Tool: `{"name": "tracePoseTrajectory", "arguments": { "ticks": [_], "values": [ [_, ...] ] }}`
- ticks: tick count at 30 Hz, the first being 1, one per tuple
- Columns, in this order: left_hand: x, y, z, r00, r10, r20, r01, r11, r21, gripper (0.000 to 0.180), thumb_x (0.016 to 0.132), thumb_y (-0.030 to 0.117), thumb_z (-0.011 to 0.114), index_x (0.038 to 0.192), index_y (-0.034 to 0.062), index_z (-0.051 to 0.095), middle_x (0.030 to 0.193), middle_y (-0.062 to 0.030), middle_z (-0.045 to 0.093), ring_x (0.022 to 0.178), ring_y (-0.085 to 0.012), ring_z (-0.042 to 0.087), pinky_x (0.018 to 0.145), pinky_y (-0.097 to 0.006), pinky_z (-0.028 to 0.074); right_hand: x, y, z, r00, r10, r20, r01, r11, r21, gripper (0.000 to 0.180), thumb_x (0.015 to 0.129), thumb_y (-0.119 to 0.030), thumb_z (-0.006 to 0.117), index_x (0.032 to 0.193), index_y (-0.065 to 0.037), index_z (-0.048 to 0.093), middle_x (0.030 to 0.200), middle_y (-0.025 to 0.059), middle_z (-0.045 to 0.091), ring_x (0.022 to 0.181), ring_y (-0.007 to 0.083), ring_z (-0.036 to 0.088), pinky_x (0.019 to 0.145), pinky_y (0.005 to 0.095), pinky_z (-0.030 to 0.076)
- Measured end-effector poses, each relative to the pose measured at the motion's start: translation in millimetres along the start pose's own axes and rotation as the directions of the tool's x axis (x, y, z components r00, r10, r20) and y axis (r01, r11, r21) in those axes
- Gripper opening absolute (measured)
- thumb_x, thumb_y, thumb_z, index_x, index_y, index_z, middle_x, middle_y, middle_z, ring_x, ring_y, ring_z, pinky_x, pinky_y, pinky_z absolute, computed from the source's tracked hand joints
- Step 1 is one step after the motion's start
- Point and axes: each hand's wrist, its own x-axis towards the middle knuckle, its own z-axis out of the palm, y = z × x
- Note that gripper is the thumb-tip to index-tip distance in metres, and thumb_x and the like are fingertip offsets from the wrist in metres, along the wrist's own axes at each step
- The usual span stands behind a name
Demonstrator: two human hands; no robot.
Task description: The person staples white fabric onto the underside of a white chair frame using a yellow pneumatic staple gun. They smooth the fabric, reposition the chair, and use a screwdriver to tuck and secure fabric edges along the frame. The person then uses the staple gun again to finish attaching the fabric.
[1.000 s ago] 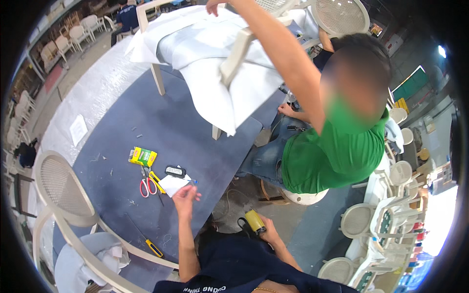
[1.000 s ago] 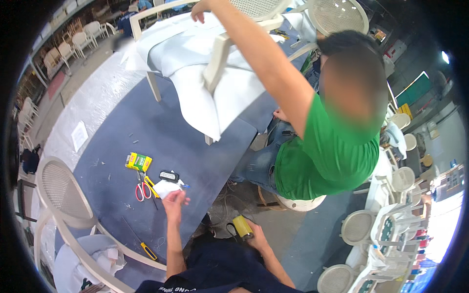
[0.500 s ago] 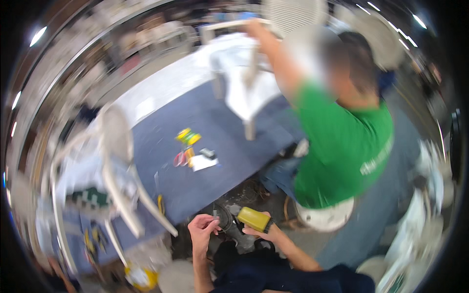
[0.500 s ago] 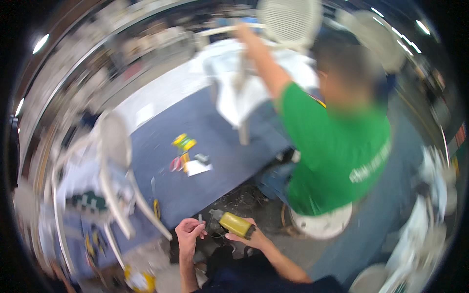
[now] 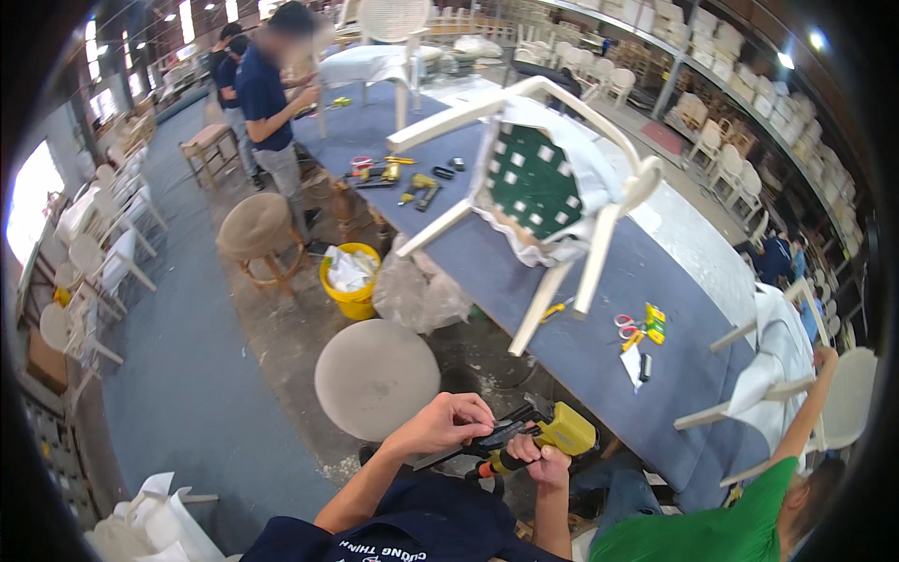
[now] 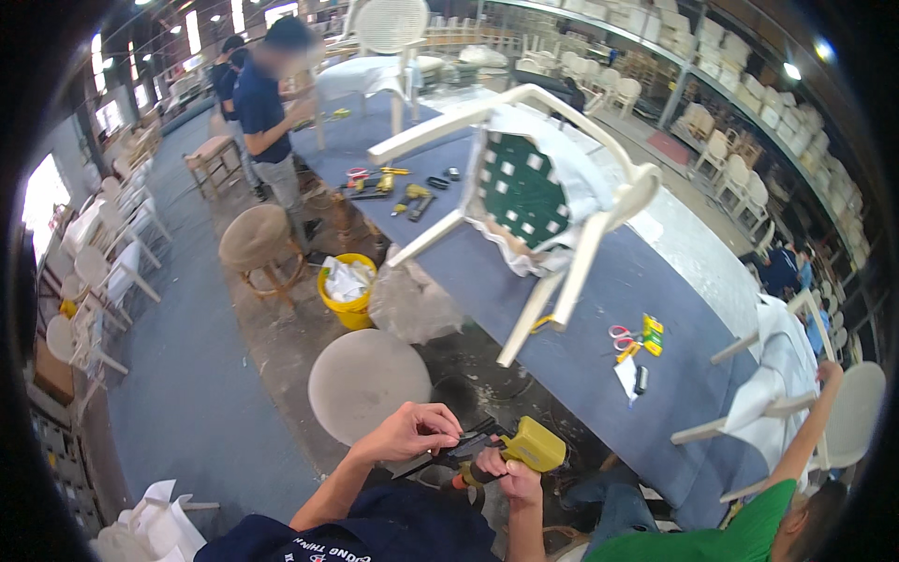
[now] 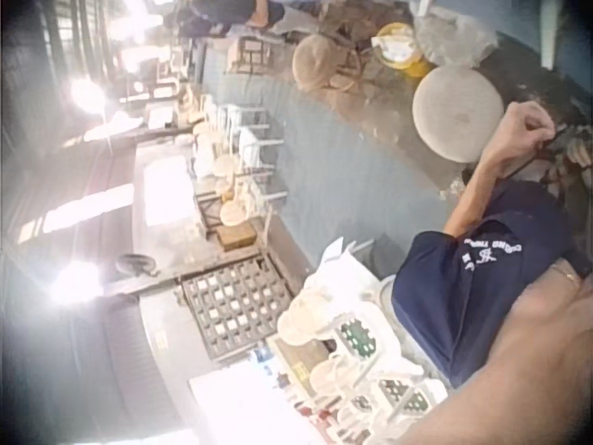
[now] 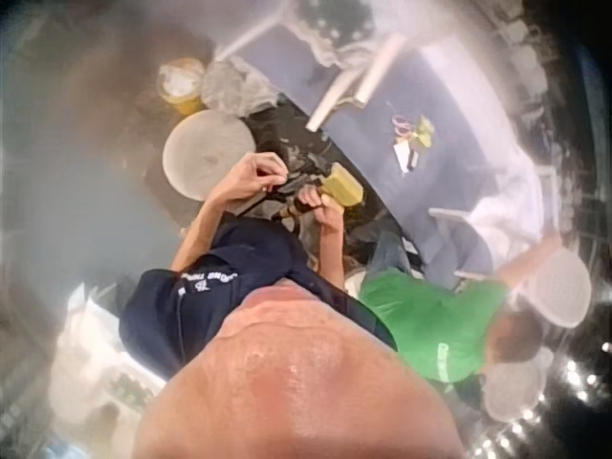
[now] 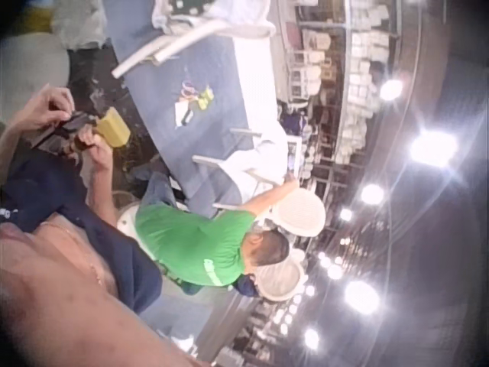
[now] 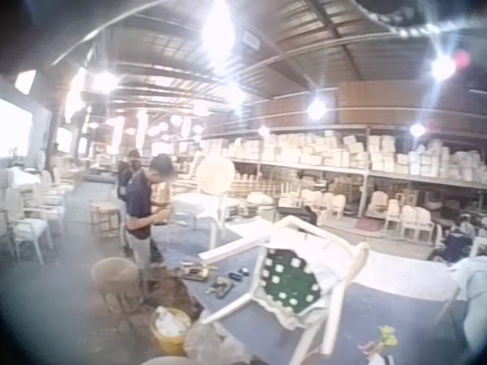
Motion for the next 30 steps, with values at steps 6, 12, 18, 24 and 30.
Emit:
{"name": "tracePoseTrajectory", "arguments": {
  "ticks": [6,12,18,24,30],
  "values": [
    [-88,37,-123,0.994,0.028,-0.103,-0.011,0.987,0.163,0.009,0.095,0.005,0.07,0.099,-0.0014,0.075,0.106,-0.0056,0.067,0.076,-0.0102,0.064,0.066,-0.024,0.054,90,92,77,0.979,0.136,0.149,-0.148,0.987,0.07,0.059,0.089,-0.034,0.065,0.136,-0.001,0.054,0.07,-0.0031,0.04,0.066,0.0145,0.041,0.075,0.0367,0.036],
    [-161,-4,-230,0.759,-0.202,-0.619,-0.028,0.94,-0.34,0.017,0.096,0.007,0.072,0.108,-0.0041,0.07,0.085,-0.0068,0.071,0.073,-0.0118,0.066,0.07,-0.026,0.056,151,161,126,0.981,0.104,0.165,-0.117,0.991,0.072,0.059,0.087,-0.041,0.065,0.136,-0.008,0.058,0.066,-0.0068,0.04,0.062,0.0134,0.039,0.071,0.0356,0.035],
    [-217,-66,-263,0.574,-0.356,-0.737,-0.149,0.84,-0.522,0.023,0.095,0.011,0.073,0.11,-0.0062,0.069,0.104,-0.0126,0.074,0.089,-0.0198,0.073,0.084,-0.029,0.06,161,178,161,0.986,0.166,0.024,-0.168,0.982,0.091,0.056,0.082,-0.041,0.066,0.128,-0.009,0.061,0.064,-0.0065,0.039,0.06,0.0132,0.037,0.068,0.0348,0.035],
    [-202,4,-244,0.607,-0.109,-0.787,-0.212,0.932,-0.293,0.014,0.094,0.005,0.073,0.103,-0.0048,0.071,0.113,-0.0118,0.069,0.103,-0.0227,0.07,0.092,-0.032,0.056,192,157,157,0.959,0.026,0.283,-0.054,0.994,0.092,0.059,0.086,-0.05,0.067,0.126,-0.008,0.06,0.063,-0.0057,0.039,0.059,0.0146,0.038,0.068,0.0357,0.035],
    [-159,94,-210,0.681,0.231,-0.695,-0.323,0.946,-0.002,0.012,0.088,-0.006,0.073,0.1,-0.0027,0.075,0.109,-0.01,0.066,0.102,-0.0158,0.062,0.094,-0.03,0.047,218,145,146,0.901,-0.003,0.434,-0.03,0.997,0.07,0.05,0.082,-0.045,0.074,0.106,-0.006,0.053,0.074,0.0046,0.055,0.065,0.0217,0.051,0.071,0.0395,0.041]
  ]
}}
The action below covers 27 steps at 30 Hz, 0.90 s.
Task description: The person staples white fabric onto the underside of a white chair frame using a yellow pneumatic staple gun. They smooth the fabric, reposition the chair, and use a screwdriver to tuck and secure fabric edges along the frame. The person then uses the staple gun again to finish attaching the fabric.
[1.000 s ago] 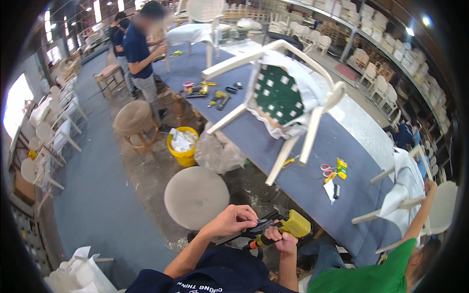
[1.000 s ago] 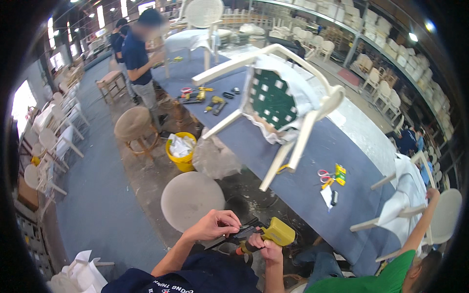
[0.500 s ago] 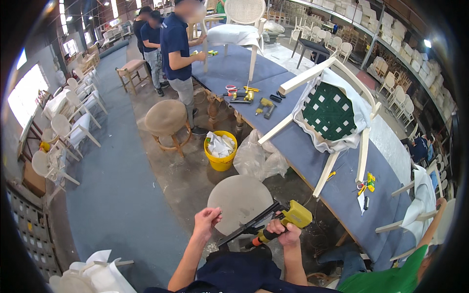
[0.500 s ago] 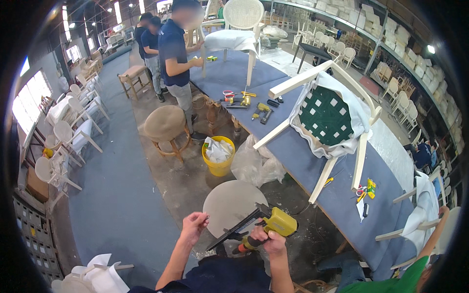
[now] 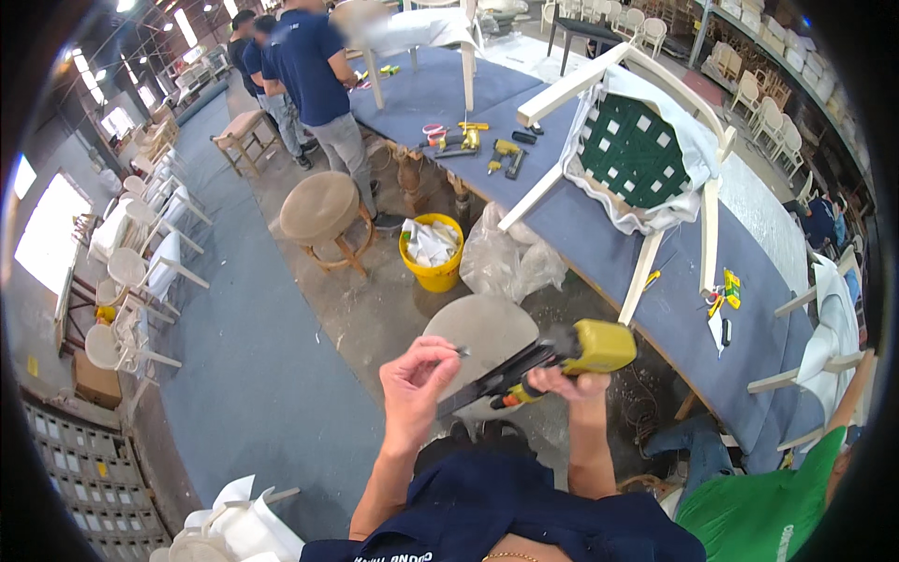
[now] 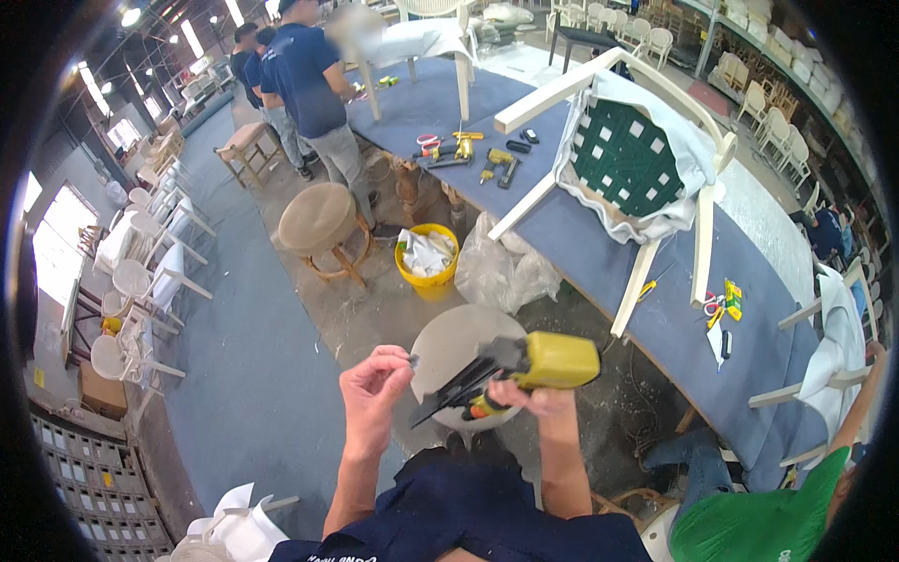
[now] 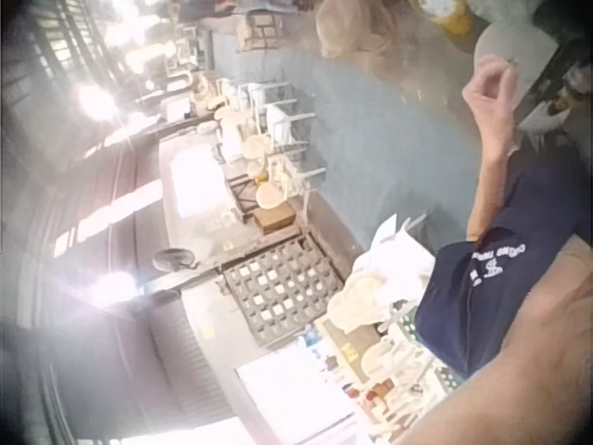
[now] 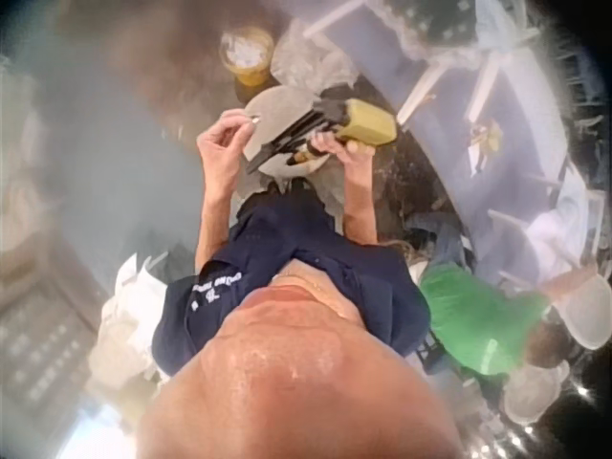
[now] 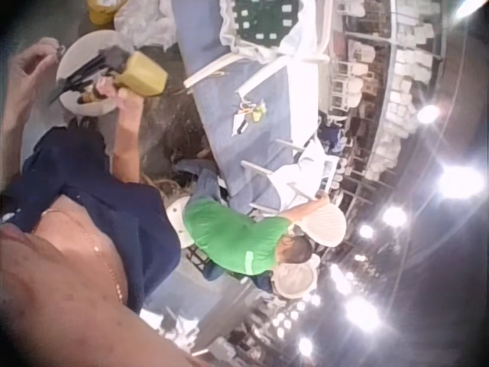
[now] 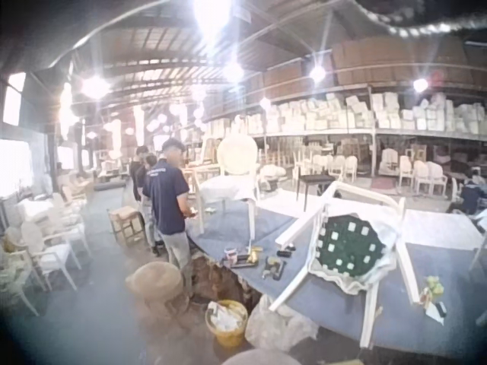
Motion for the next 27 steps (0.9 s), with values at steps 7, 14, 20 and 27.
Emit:
{"name": "tracePoseTrajectory", "arguments": {
  "ticks": [7,14,20,27],
  "values": [
    [1,-14,38,0.993,-0.079,0.087,0.086,0.993,-0.083,0.012,0.09,-0.005,0.073,0.102,-0.0027,0.075,0.112,-0.0104,0.064,0.102,-0.0155,0.061,0.091,-0.028,0.049,12,28,22,0.978,0.152,-0.143,-0.141,0.987,0.079,0.048,0.082,-0.05,0.073,0.075,-0.005,0.058,0.061,0.0011,0.049,0.058,0.0196,0.05,0.062,0.036,0.041],
    [38,-7,-48,0.99,-0.043,0.132,0.034,0.997,0.069,0.014,0.097,0.003,0.065,0.106,-0.0047,0.073,0.123,-0.0113,0.063,0.107,-0.0177,0.062,0.094,-0.031,0.049,64,96,36,0.966,0.218,-0.142,-0.206,0.974,0.097,0.043,0.086,-0.046,0.069,0.08,-0.005,0.058,0.064,0.0011,0.05,0.062,0.0188,0.05,0.065,0.0343,0.04],
    [76,23,-203,0.936,-0.138,0.322,0.046,0.959,0.278,0.053,0.1,0.017,0.066,0.146,-0.0012,0.047,0.131,-0.0139,0.06,0.121,-0.0204,0.057,0.106,-0.038,0.044,132,169,51,0.945,0.132,-0.298,-0.104,0.989,0.107,0.058,0.087,-0.052,0.064,0.121,-0.006,0.06,0.059,-0.0033,0.045,0.055,0.0154,0.04,0.063,0.036,0.035],
    [89,15,-323,0.902,-0.283,0.327,0.109,0.88,0.462,0.044,0.094,0.008,0.072,0.134,-0.0029,0.058,0.108,-0.011,0.073,0.095,-0.014,0.066,0.087,-0.029,0.052,225,178,52,0.955,-0.106,-0.277,0.153,0.976,0.152,0.054,0.094,-0.045,0.061,0.132,-0.006,0.058,0.062,-0.0048,0.042,0.061,0.0128,0.042,0.068,0.0347,0.039]
  ]
}}
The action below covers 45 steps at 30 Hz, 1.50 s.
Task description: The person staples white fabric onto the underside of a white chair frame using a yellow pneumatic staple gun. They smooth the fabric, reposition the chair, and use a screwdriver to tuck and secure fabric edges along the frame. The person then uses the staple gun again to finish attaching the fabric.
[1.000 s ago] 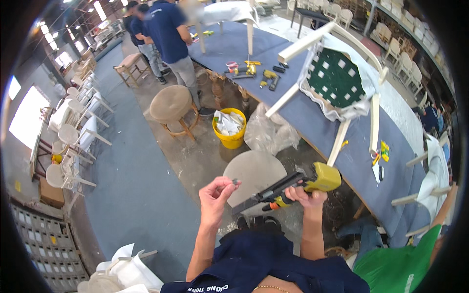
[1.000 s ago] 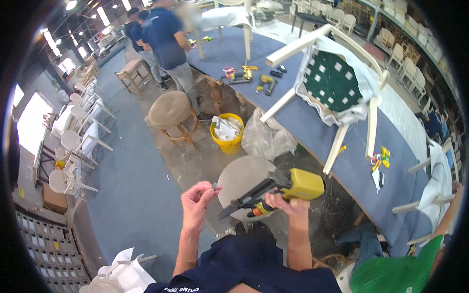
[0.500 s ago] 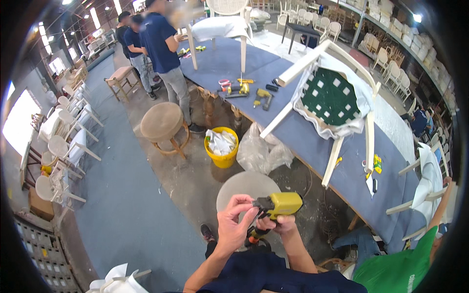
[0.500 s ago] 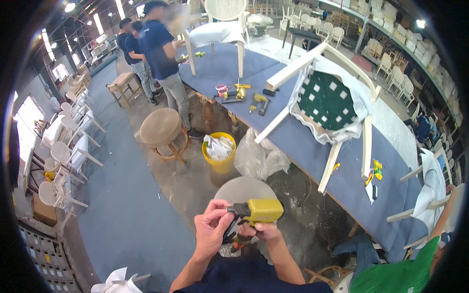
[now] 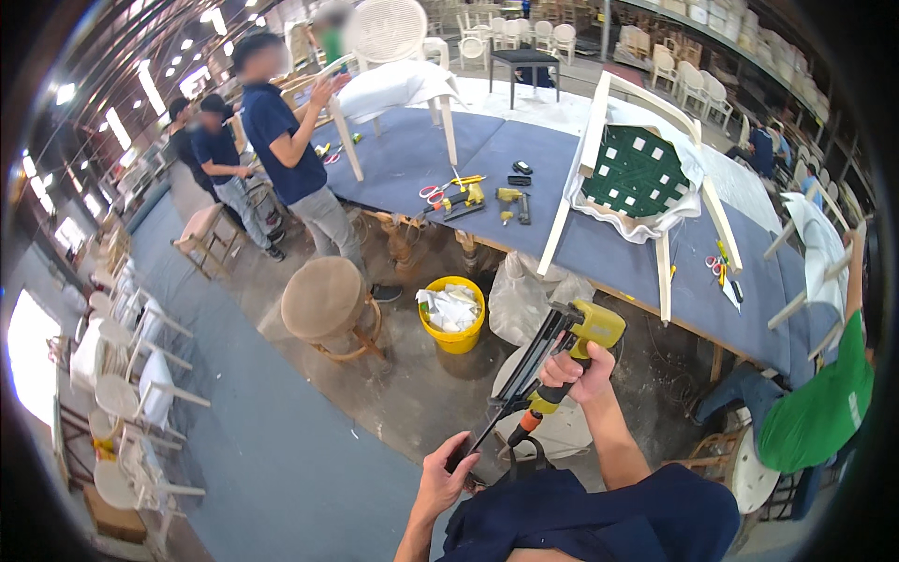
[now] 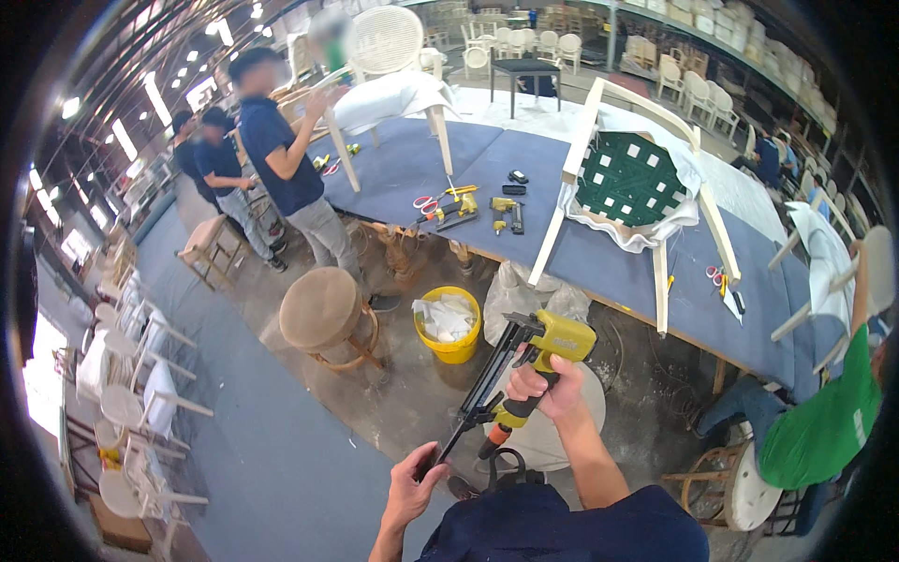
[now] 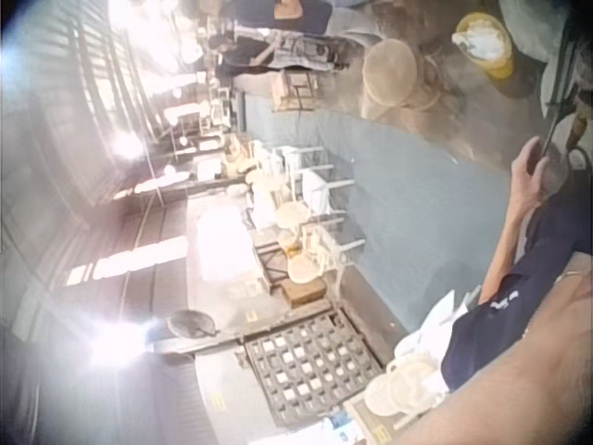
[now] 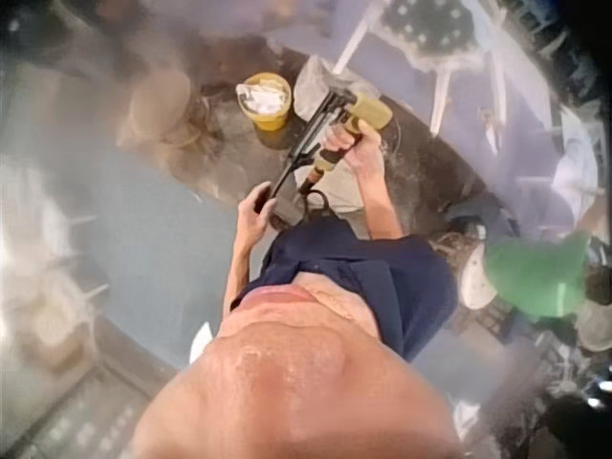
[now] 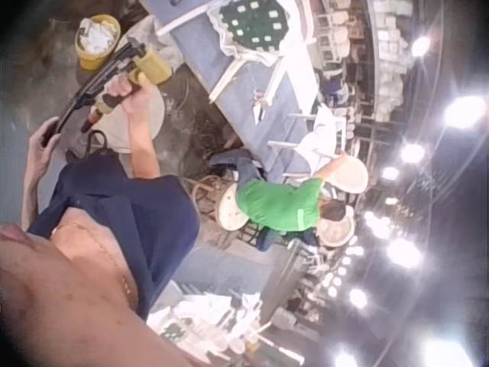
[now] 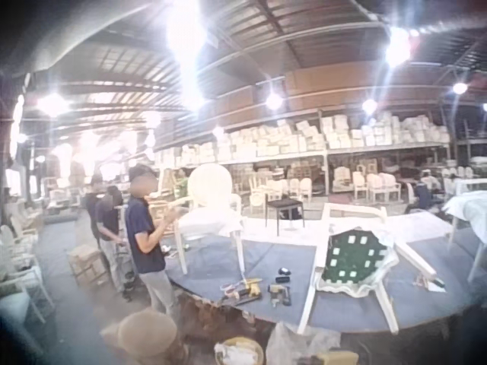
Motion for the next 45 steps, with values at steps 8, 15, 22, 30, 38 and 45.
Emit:
{"name": "tracePoseTrajectory", "arguments": {
  "ticks": [8,15,22,30,38,45],
  "values": [
    [118,24,-4,0.971,0.205,0.123,-0.191,0.974,-0.119,0.041,0.09,0.005,0.075,0.127,-0.0061,0.065,0.104,-0.0124,0.076,0.09,-0.0116,0.067,0.083,-0.027,0.052,-4,33,5,0.981,0.006,-0.191,-0.116,0.814,-0.569,0.054,0.091,-0.034,0.072,0.128,0.004,0.059,0.075,-0.0009,0.057,0.071,0.0128,0.054,0.068,0.0307,0.043],
    [235,-31,5,0.836,0.013,0.549,0.076,0.987,-0.139,0.039,0.095,0.003,0.068,0.132,-0.0058,0.062,0.12,-0.005,0.067,0.109,-0.0101,0.059,0.095,-0.028,0.048,12,17,-42,0.802,-0.098,-0.589,-0.423,0.602,-0.677,0.032,0.087,-0.018,0.082,0.115,-0.006,0.073,0.099,0.003,0.075,0.088,0.0153,0.07,0.081,0.0307,0.054],
    [423,48,31,0.694,0.325,0.642,-0.552,0.813,0.185,0.058,0.082,0.008,0.081,0.135,0.0009,0.06,0.128,-0.0164,0.069,0.122,-0.0295,0.064,0.105,-0.04,0.048,28,-17,-113,0.661,-0.361,-0.658,-0.747,-0.229,-0.625,0.04,0.07,-0.014,0.077,0.11,-0.013,0.075,0.089,0.0137,0.074,0.089,0.0359,0.071,0.078,0.0468,0.054],
    [609,158,157,0.083,0.587,0.806,-0.995,0.089,0.038,0.094,0.067,0.014,0.089,0.15,0.0127,0.045,0.156,-0.0194,0.039,0.141,-0.0423,0.042,0.118,-0.052,0.034,-1,-16,-125,0.276,-0.603,-0.748,-0.944,-0.026,-0.328,0.032,0.069,-0.011,0.071,0.101,-0.013,0.076,0.083,0.0179,0.071,0.085,0.0431,0.065,0.075,0.0519,0.05],
    [739,194,284,-0.644,0.34,0.685,-0.758,-0.401,-0.514,0.025,0.075,0.027,0.077,0.081,0.011,0.058,0.079,-0.0029,0.058,0.082,-0.0257,0.062,0.08,-0.039,0.05,5,31,-148,-0.161,-0.709,-0.686,-0.922,0.356,-0.152,0.039,0.07,-0.021,0.08,0.106,-0.009,0.078,0.094,0.0212,0.072,0.095,0.0441,0.064,0.085,0.0501,0.051],
    [660,181,300,-0.773,0.47,0.426,-0.628,-0.472,-0.618,0.016,0.071,0.024,0.066,0.07,0.015,0.053,0.062,0.0019,0.047,0.059,-0.0156,0.053,0.056,-0.033,0.039,78,-55,-177,-0.46,-0.701,-0.545,-0.753,0.633,-0.18,0.05,0.07,-0.026,0.087,0.109,0.001,0.073,0.1,0.0227,0.071,0.101,0.038,0.066,0.09,0.044,0.052]
  ]
}}
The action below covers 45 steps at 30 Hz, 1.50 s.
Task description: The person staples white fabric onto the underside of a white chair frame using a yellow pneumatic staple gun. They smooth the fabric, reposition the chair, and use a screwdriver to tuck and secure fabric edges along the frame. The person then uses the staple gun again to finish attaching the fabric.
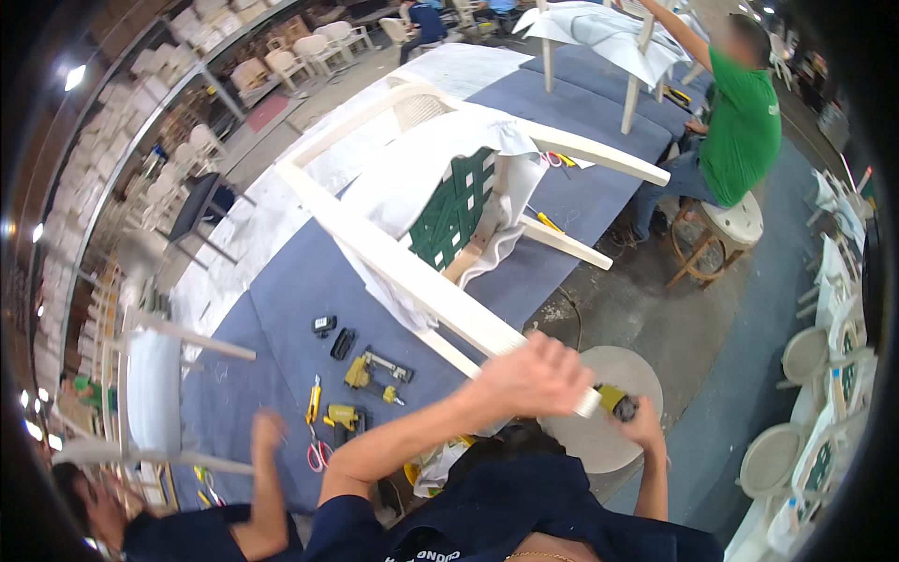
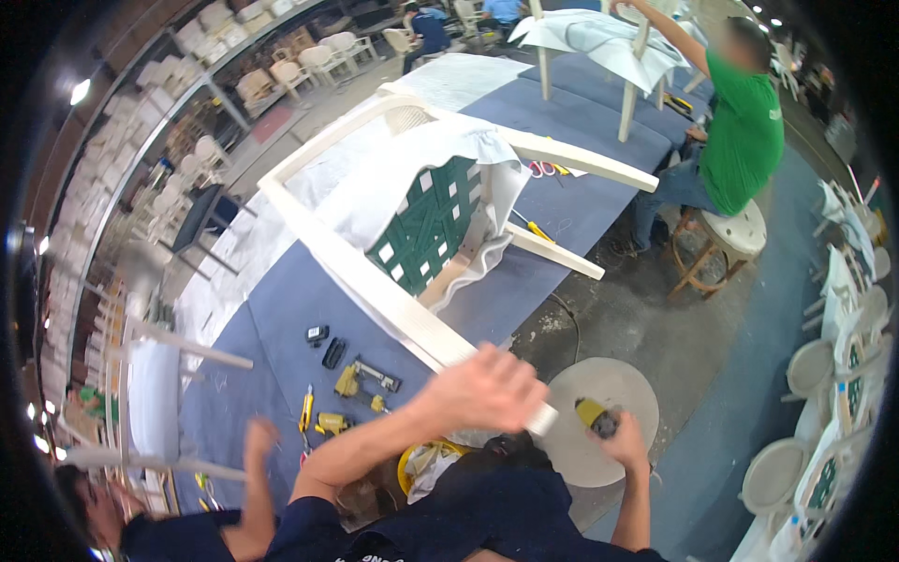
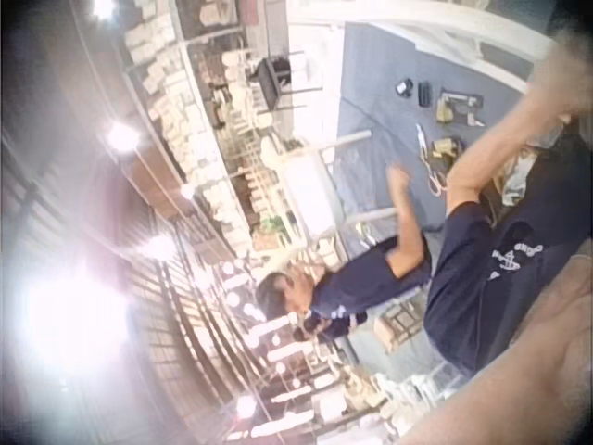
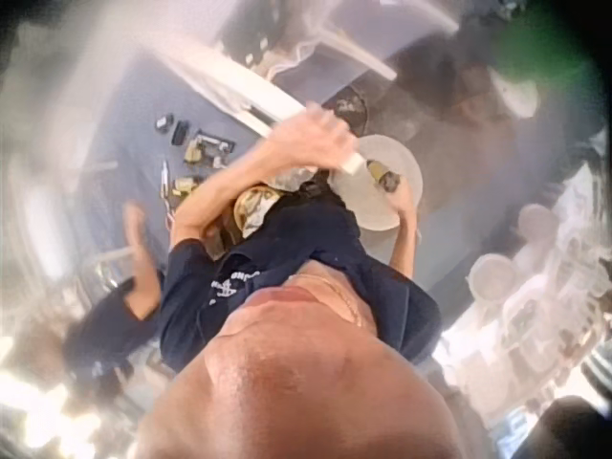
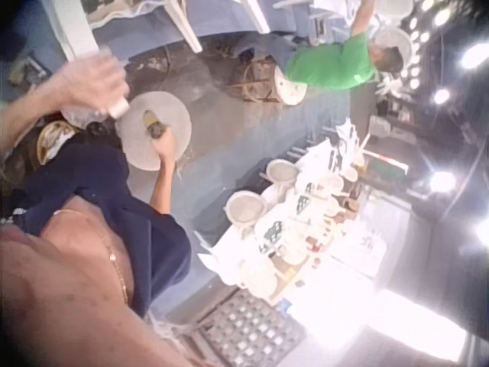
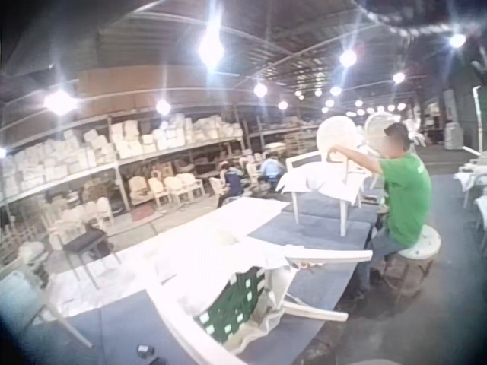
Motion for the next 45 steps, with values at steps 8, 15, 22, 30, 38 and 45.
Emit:
{"name": "tracePoseTrajectory", "arguments": {
  "ticks": [8,15,22,30,38,45],
  "values": [
    [-5,-132,-29,0.99,0.054,-0.129,-0.135,0.607,-0.783,0.036,0.086,0.038,0.075,0.103,0.0078,0.064,0.097,-0.0085,0.061,0.099,-0.0293,0.062,0.089,-0.042,0.05,123,-110,21,0.977,-0.214,-0.008,0.213,0.974,-0.083,0.049,0.074,-0.03,0.087,0.112,-0.004,0.072,0.102,0.0202,0.072,0.101,0.0382,0.067,0.091,0.0444,0.052],
    [0,-419,71,0.7,-0.677,0.228,0.691,0.562,-0.454,0.033,0.102,0.026,0.059,0.108,-0.0021,0.074,0.102,-0.0181,0.075,0.098,-0.0301,0.07,0.091,-0.037,0.051,249,-199,-2,0.915,-0.385,0.118,0.396,0.914,-0.089,0.051,0.075,-0.03,0.088,0.117,-0.006,0.072,0.103,0.0143,0.075,0.093,0.0339,0.072,0.085,0.0428,0.055],
    [-6,-489,210,0.235,-0.601,0.764,0.944,-0.047,-0.327,0.061,0.102,0.05,0.052,0.135,0.0001,0.062,0.131,-0.0199,0.065,0.116,-0.0265,0.064,0.095,-0.036,0.051,345,-267,-12,0.862,-0.365,-0.351,0.501,0.722,0.478,0.036,0.082,-0.02,0.085,0.11,-0.002,0.069,0.096,0.0045,0.072,0.085,0.0134,0.068,0.078,0.0308,0.054],
    [4,-488,233,0.384,-0.401,0.832,0.888,-0.086,-0.452,0.068,0.106,0.053,0.044,0.15,0.0005,0.049,0.147,-0.0156,0.055,0.132,-0.0239,0.054,0.112,-0.034,0.039,388,-285,29,0.943,-0.195,-0.268,0.332,0.562,0.758,0.037,0.079,-0.015,0.085,0.11,-0.002,0.069,0.088,0.0025,0.068,0.073,0.0102,0.061,0.067,0.0292,0.051],
    [23,-456,208,0.536,-0.45,0.714,0.843,0.33,-0.425,0.074,0.106,0.057,0.03,0.156,0.0036,0.039,0.157,-0.0236,0.042,0.147,-0.0338,0.038,0.122,-0.035,0.024,393,-280,44,0.925,-0.168,-0.34,0.368,0.616,0.696,0.045,0.08,-0.02,0.082,0.119,-0.001,0.069,0.11,0.0117,0.073,0.099,0.0202,0.068,0.09,0.0343,0.054],
    [54,-395,165,0.4,-0.677,0.617,0.789,0.597,0.144,0.066,0.106,0.052,0.026,0.157,0.0109,0.032,0.158,-0.0345,0.031,0.135,-0.0578,0.045,0.114,-0.071,0.022,392,-284,51,0.826,-0.252,-0.504,0.549,0.561,0.619,0.036,0.082,-0.019,0.081,0.115,-0.005,0.071,0.09,0.0029,0.071,0.075,0.0117,0.063,0.069,0.0307,0.052]
  ]
}}
